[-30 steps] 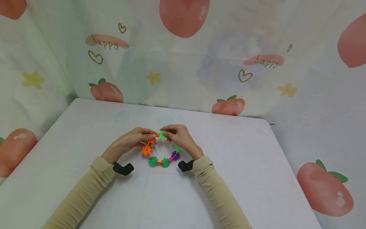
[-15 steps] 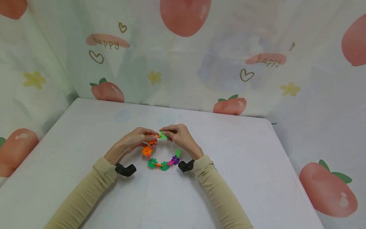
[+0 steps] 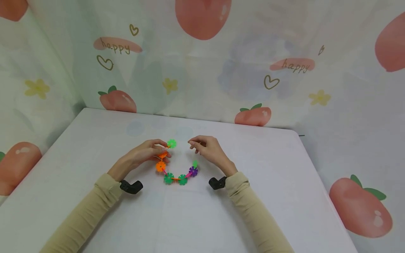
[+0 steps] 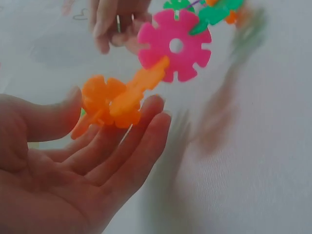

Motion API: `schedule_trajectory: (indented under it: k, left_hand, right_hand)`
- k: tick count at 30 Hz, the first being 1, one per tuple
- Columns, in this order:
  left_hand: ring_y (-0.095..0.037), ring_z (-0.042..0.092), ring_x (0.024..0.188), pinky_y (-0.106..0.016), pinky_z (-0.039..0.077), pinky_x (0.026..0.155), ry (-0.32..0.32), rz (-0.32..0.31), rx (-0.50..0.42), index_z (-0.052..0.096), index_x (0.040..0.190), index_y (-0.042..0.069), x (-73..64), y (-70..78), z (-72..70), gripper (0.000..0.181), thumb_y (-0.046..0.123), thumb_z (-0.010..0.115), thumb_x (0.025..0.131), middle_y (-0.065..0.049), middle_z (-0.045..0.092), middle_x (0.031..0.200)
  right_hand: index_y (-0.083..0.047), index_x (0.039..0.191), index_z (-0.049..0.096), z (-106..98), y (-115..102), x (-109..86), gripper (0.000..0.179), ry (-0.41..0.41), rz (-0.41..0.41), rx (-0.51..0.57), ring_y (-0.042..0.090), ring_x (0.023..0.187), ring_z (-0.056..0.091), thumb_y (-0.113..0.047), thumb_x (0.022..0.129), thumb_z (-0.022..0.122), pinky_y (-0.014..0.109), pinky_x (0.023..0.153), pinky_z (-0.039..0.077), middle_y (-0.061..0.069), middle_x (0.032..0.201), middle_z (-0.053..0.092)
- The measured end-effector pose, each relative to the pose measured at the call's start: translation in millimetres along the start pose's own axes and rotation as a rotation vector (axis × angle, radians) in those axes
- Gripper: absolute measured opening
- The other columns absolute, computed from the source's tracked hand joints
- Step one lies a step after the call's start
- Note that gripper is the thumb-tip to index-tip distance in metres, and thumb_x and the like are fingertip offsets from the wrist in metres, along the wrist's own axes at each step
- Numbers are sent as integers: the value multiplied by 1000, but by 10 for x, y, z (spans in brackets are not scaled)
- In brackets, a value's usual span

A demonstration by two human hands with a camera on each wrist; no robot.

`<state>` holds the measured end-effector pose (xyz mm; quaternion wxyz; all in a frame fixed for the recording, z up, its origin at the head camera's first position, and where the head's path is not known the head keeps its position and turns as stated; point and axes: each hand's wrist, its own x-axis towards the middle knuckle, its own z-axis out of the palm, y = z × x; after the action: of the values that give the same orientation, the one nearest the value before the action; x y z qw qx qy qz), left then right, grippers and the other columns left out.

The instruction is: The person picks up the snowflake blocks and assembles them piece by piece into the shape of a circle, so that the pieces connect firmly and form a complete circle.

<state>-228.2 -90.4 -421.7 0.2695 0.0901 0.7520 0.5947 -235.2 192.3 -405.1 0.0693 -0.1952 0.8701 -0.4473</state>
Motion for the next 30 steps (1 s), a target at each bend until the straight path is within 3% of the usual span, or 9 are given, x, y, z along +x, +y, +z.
schedule_trajectory:
  k: [7, 14, 23, 30]
  left_hand:
    - [-19, 69, 95, -41, 53, 103, -15, -18, 133, 57, 137, -3, -43, 38, -79, 43, 24, 59, 103, -15, 69, 118]
    - [-20, 68, 94, -41, 57, 97, -27, -21, 90, 54, 142, -2, -45, 26, -85, 51, 28, 63, 102, -19, 65, 128]
    - [-19, 67, 83, -35, 60, 85, -5, -22, 58, 60, 134, -5, -26, -4, -63, 44, 27, 61, 104, -19, 70, 118]
    - [-18, 71, 77, -33, 61, 79, 10, -17, 38, 63, 131, -6, -15, -7, -43, 41, 25, 59, 104, -22, 71, 116]
  right_hand:
    - [-6, 120, 74, -237, 64, -253, 27, -20, 32, -88, 35, 88, 69, -25, 105, 62, 34, 72, 52, 15, 103, 76]
    - [-6, 117, 76, -443, 160, -509, 24, -19, 67, -148, 30, 88, 68, -23, 102, 66, 28, 73, 53, 12, 103, 77]
    - [-12, 112, 78, -635, 341, -819, 17, -48, 116, -293, 17, 89, 64, -17, 98, 70, 30, 79, 54, 3, 107, 75]
    - [-10, 109, 77, -747, 455, -1023, 17, -82, 163, -355, 17, 86, 61, -18, 94, 75, 25, 73, 52, 2, 98, 72]
